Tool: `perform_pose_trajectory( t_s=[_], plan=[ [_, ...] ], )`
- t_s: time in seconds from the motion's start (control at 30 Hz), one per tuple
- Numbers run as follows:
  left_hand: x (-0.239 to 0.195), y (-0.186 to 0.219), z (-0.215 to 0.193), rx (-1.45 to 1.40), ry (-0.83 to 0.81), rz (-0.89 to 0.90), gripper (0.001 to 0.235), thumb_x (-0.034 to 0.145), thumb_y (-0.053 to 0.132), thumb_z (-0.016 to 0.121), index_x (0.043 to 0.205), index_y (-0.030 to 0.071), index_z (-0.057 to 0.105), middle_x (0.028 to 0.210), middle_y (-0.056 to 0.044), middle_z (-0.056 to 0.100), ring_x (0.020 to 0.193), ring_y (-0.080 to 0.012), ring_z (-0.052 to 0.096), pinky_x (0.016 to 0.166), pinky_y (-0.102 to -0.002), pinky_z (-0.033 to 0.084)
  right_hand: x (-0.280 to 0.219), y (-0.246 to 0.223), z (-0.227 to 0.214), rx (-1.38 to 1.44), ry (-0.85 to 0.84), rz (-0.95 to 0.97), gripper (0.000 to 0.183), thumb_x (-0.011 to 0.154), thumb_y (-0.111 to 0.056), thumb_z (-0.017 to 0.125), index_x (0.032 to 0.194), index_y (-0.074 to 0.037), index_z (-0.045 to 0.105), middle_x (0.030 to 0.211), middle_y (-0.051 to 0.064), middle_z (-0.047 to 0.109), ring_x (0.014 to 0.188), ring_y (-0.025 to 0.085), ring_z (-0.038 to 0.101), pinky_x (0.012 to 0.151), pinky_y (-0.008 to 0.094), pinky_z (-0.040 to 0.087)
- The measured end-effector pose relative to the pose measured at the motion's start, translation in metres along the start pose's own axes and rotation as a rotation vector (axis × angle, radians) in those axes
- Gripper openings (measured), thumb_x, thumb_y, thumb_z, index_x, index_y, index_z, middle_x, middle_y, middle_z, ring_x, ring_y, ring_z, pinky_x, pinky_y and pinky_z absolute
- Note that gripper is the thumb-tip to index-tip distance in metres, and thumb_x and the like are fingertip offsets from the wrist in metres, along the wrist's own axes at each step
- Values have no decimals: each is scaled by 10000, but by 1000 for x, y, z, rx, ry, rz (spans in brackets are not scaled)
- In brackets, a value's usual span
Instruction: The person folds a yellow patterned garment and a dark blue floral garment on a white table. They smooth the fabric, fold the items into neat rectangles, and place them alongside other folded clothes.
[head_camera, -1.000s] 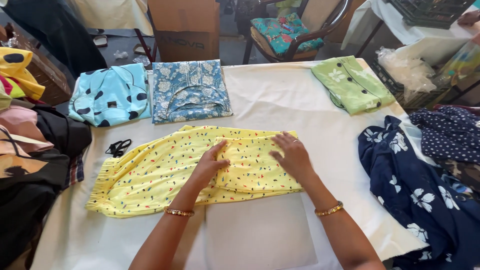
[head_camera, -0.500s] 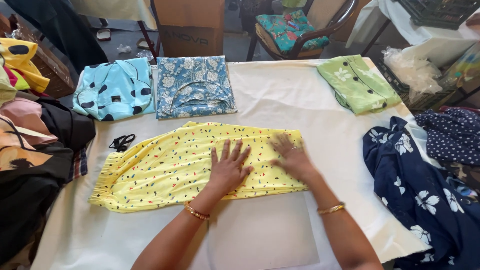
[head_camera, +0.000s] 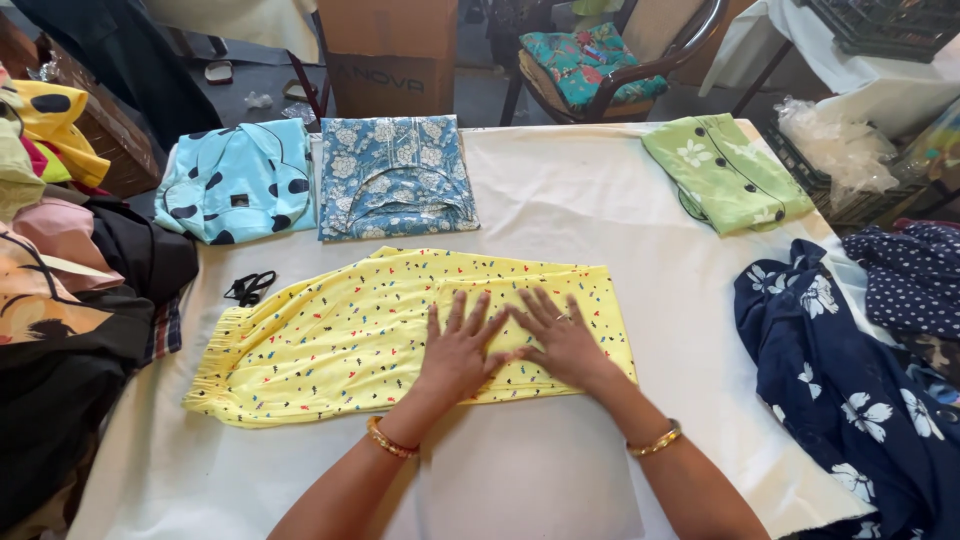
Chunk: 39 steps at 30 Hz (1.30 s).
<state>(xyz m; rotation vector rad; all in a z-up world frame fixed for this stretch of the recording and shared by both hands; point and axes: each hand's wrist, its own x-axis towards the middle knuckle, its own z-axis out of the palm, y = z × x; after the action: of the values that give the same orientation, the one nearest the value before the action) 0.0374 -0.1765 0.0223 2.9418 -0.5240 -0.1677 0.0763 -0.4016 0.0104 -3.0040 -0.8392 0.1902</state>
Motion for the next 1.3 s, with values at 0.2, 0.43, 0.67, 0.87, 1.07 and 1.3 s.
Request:
perform_pose_trajectory(
  t_s=[0.2, 0.43, 0.67, 0.87, 1.07, 1.3],
  plan=[
    [-2, -39, 4, -96, 15, -144, 757, 981, 693, 267, 1612, 304, 114, 1729, -37, -4, 1547, -287, -79, 1211, -592, -37, -10, 77, -5, 74, -18, 378, 817, 913, -744, 314, 1621, -380, 131, 1719, -20, 6, 1574, 203, -17, 1213, 609, 1],
    [1, -47, 0, -173, 136, -434, 654, 881, 624, 650, 1261, 97, 570, 1289, -68, 494, 1286, -232, 397, 1106, -539, 327, -11, 92, 7, 143, 115, 513, 817, 919, -743, 384, 1624, -368, 213, 1699, 61, 180, 1576, 247, 113, 1239, 545, 119],
    [30, -73, 57, -456, 300, -218, 426, 932, 423, 773, 1022, 40, 609, 1050, -92, 665, 997, -250, 605, 925, -426, 520, -12, 77, -8, 228, 330, 433, 820, 906, -689, 542, 1584, -275, 339, 1578, 68, 467, 1495, 288, 361, 1209, 471, 295],
    [-6, -62, -13, -1591, 194, -259, 799, 901, -52, 607, 1546, 342, 347, 1241, -130, 664, 842, -65, 654, 744, -273, 565, -10, 60, -19, 348, 378, 464, 806, 888, -649, 592, 1568, -262, 397, 1447, 89, 590, 1346, 314, 523, 1045, 473, 481],
    [-19, -92, -6, -1493, 138, -104, 647, 906, -39, 569, 1507, 202, 559, 1429, 1, 613, 776, -7, 528, 779, -165, 519, -10, 51, -15, 317, 420, 359, 781, 897, -620, 617, 1539, -218, 429, 1461, 121, 566, 1366, 349, 481, 1074, 468, 439],
    [-54, -161, -10, -1485, 260, -266, 713, 820, -44, 612, 1485, 210, 569, 1358, -47, 672, 784, -83, 550, 723, -238, 511, -9, 39, -18, 328, 407, 329, 779, 876, -538, 680, 1527, -185, 440, 1460, 117, 572, 1339, 332, 504, 1097, 441, 429]
  ],
)
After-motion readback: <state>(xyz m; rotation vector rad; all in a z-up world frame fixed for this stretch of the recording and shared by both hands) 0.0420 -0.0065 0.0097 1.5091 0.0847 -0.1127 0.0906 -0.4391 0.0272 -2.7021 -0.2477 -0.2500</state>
